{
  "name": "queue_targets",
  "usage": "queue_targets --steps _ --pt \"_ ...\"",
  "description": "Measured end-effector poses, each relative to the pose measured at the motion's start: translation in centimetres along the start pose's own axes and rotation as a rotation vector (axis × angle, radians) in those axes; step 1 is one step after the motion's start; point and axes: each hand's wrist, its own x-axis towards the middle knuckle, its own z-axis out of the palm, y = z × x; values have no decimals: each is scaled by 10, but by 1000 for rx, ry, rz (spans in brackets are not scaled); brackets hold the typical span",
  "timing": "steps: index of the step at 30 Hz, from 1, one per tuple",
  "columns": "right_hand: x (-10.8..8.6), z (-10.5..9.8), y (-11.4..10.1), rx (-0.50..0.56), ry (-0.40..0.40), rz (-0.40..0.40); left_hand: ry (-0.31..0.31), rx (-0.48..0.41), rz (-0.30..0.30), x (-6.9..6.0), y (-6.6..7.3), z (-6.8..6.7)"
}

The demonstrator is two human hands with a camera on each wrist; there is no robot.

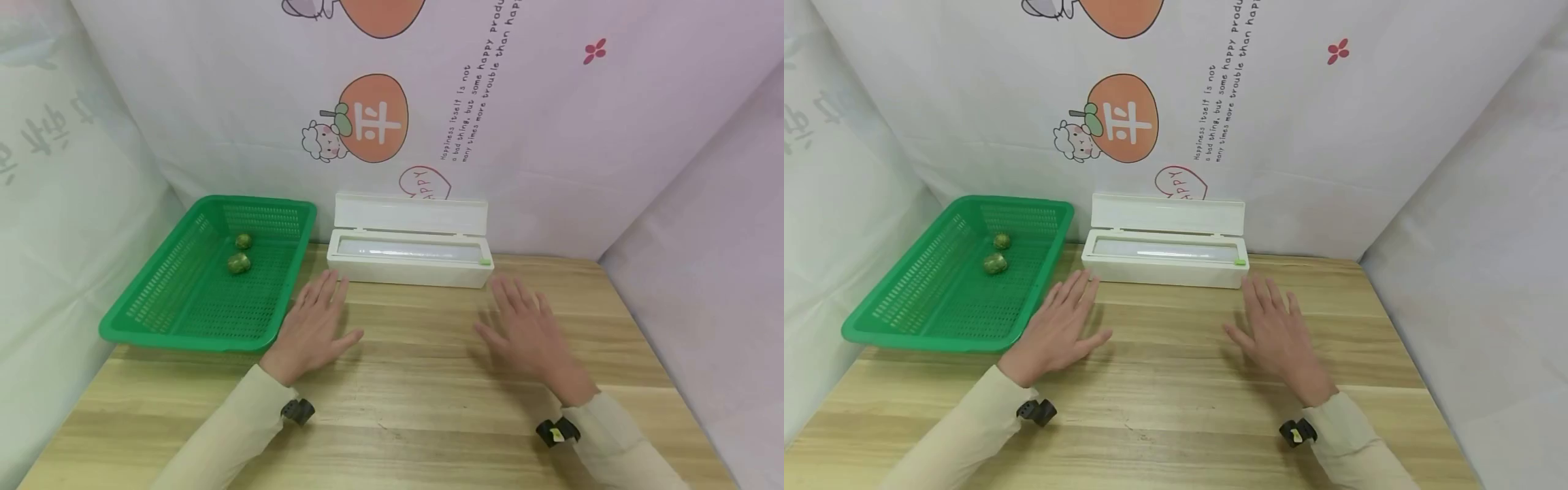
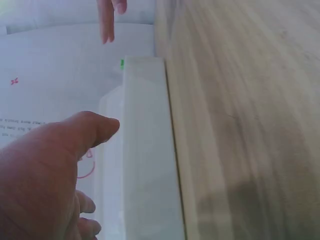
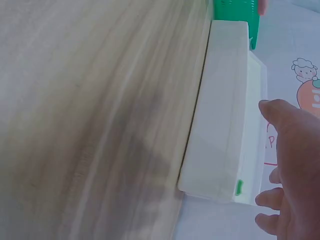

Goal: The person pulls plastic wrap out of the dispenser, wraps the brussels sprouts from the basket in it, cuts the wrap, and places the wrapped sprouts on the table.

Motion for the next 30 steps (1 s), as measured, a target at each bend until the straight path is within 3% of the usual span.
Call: queue_targets --steps 4,9,13,17,23,30 --pt "6 -7 5 -13 40 -36 -34 27 12 9 5 -20" --pt "20 -21 14 9 197 -166 -74 47 19 28 8 -46" --pt "33 -32 18 50 258 -246 -107 51 21 45 6 -58" --pt "50 -41 20 58 226 -269 -96 30 12 61 0 -63" --pt "77 -51 24 67 105 -274 -82 -31 -5 87 -14 -62" --pt "102 -54 27 64 -16 -298 -86 -18 53 109 -26 -56"
